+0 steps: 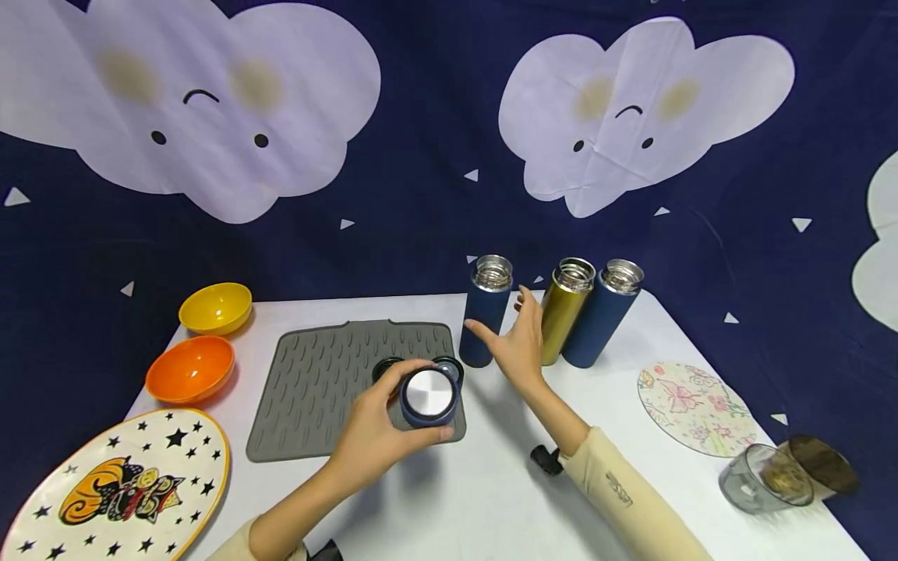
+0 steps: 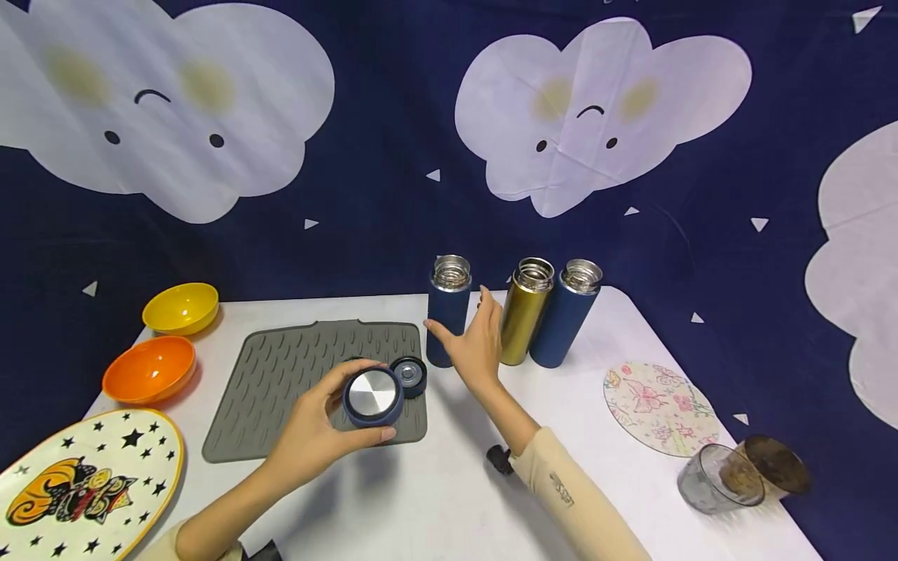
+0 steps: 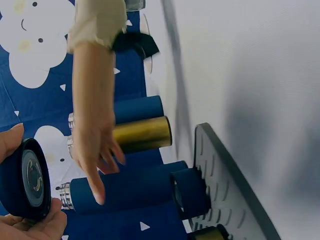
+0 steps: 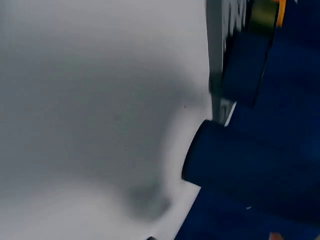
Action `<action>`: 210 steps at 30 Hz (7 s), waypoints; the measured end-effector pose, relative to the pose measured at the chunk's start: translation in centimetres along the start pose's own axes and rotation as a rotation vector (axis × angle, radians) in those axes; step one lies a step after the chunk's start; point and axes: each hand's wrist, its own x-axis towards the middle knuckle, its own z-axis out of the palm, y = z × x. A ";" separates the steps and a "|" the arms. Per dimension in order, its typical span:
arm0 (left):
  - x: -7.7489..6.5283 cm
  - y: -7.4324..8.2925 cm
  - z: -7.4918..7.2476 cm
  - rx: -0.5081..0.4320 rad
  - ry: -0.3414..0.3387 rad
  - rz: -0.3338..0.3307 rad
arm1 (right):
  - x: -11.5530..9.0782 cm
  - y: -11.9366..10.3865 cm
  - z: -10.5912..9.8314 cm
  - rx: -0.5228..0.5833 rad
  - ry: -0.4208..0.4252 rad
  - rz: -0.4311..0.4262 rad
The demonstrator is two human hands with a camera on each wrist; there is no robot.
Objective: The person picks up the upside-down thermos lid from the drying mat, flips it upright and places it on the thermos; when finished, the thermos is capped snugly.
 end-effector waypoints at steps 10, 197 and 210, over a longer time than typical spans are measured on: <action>2.2 0.7 0.6 -0.044 -0.001 0.010 | 2.0 1.6 1.7 0.200 -0.028 0.100; 2.6 -6.2 -3.1 -0.171 0.119 -0.251 | 4.1 0.4 0.7 0.030 -0.017 0.164; 3.1 -9.0 -3.5 -0.062 0.097 -0.350 | 4.3 1.2 1.7 -0.002 -0.100 0.192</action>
